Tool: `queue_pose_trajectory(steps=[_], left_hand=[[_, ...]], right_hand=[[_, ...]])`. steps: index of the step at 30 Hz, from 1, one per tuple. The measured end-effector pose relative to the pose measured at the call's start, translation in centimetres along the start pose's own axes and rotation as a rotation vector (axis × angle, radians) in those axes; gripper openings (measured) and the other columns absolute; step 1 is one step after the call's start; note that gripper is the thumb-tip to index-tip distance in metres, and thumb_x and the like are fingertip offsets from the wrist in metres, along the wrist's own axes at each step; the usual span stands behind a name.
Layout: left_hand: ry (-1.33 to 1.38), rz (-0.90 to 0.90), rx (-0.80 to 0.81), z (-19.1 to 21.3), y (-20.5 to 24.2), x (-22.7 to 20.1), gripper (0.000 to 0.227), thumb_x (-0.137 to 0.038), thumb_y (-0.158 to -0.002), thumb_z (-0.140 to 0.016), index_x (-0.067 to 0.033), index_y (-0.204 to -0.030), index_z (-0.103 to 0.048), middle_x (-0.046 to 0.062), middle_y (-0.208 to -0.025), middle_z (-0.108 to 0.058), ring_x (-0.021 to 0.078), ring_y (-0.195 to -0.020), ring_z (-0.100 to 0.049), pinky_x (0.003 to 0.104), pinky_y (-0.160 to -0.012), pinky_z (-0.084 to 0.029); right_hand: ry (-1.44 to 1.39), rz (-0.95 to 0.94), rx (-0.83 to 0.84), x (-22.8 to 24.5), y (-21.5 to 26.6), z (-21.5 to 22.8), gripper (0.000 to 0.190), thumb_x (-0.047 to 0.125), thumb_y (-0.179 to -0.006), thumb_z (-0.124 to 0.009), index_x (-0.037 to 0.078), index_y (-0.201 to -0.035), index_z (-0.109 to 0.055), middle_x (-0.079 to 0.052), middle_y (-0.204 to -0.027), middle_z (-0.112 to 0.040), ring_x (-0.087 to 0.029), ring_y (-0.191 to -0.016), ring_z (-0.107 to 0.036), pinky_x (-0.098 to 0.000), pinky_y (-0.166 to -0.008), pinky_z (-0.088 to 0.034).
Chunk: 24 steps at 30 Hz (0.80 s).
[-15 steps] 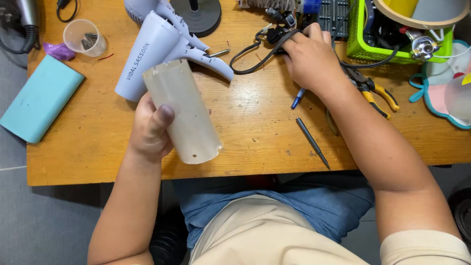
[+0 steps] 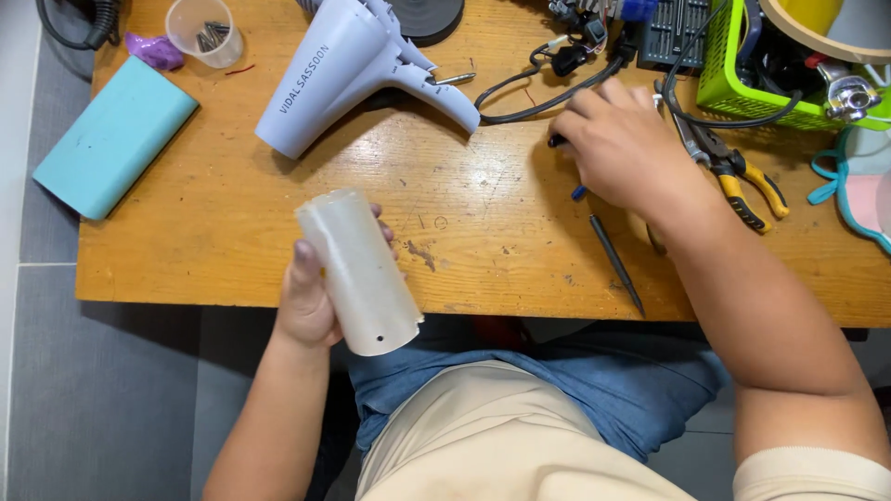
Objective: The person holds a paper tube and brushes its surface with a makeup brush, then inserts a small metal fitting into one end of the tube. They attach a blue motor and fan housing to the tube, spin the fan blades by hand, and finally set the assembled tube on the workbench.
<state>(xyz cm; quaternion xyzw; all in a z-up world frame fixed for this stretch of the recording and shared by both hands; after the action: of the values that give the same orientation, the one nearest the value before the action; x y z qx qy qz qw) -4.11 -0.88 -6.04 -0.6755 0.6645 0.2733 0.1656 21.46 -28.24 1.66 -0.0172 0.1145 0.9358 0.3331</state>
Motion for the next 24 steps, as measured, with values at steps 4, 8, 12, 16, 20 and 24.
queue_pose_trajectory(steps=[4,8,12,16,20,24], left_hand=[[-0.067,-0.011,-0.036,-0.9,0.1,0.7,0.102,-0.075,-0.092,-0.084,-0.0024,-0.16,-0.058,0.019,-0.128,-0.077,0.0283,-0.109,-0.079,0.046,-0.095,-0.066],[-0.226,-0.152,-0.027,1.9,4.8,-0.2,0.107,-0.074,-0.09,-0.088,0.0037,-0.158,-0.059,0.024,-0.134,-0.08,0.0318,-0.121,-0.081,0.05,-0.099,-0.069],[-0.298,-0.346,-0.034,6.8,11.6,-2.1,0.104,-0.058,-0.081,-0.101,0.0099,-0.15,-0.065,0.034,-0.127,-0.081,0.0416,-0.123,-0.083,0.057,-0.107,-0.067],[-0.421,-0.417,-0.194,14.8,17.1,0.9,0.101,-0.043,-0.081,-0.1,0.0161,-0.153,-0.061,0.036,-0.135,-0.079,0.0402,-0.129,-0.08,0.054,-0.112,-0.063],[-0.482,-0.552,-0.4,15.8,17.4,2.9,0.071,-0.039,-0.084,-0.104,0.0024,-0.133,-0.073,0.016,-0.106,-0.083,0.0177,-0.091,-0.079,0.036,-0.078,-0.07],[-0.483,-0.645,-0.474,15.7,16.2,3.2,0.067,-0.05,-0.086,-0.103,-0.0038,-0.125,-0.076,0.011,-0.097,-0.085,0.0107,-0.084,-0.078,0.032,-0.07,-0.069]], right_hand=[[-0.307,0.352,-0.459,6.7,6.8,4.1,0.02,0.001,-0.109,-0.076,-0.007,-0.127,-0.073,-0.028,-0.133,-0.071,-0.046,-0.121,-0.071,-0.0587,-0.108,-0.061],[-0.88,0.495,-0.681,13.8,11.3,1.8,0.02,0.007,-0.105,-0.081,-0.001,-0.116,-0.067,-0.021,-0.107,-0.07,-0.038,-0.093,-0.072,-0.0477,-0.087,-0.063],[-1.13,0.675,-0.757,22.8,10.7,-0.3,0.019,0.015,-0.106,-0.075,0.002,-0.113,-0.064,-0.02,-0.098,-0.083,-0.042,-0.081,-0.082,-0.0547,-0.074,-0.069],[-0.992,0.793,-0.822,27.8,7.6,1.0,0.025,0.021,-0.114,-0.069,-0.002,-0.122,-0.075,-0.019,-0.106,-0.087,-0.042,-0.094,-0.087,-0.0565,-0.084,-0.068],[-0.771,0.948,-0.882,31.5,5.9,1.8,0.024,0.014,-0.117,-0.064,-0.001,-0.119,-0.082,-0.02,-0.11,-0.085,-0.039,-0.096,-0.081,-0.0491,-0.083,-0.065],[-0.622,1.04,-0.702,31.4,6.6,2.9,0.031,0.007,-0.12,-0.05,-0.001,-0.11,-0.079,-0.017,-0.1,-0.077,-0.036,-0.088,-0.076,-0.043,-0.082,-0.062]])
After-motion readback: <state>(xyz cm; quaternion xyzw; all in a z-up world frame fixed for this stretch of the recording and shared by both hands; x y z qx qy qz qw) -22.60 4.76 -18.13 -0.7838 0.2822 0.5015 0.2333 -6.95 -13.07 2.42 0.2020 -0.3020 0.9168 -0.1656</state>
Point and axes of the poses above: each hand's wrist, its own y-axis away from the middle knuckle, its own z-axis out of the back of the hand, x = y × z, the point moved 5 cm from there along -y, towards the middle knuckle
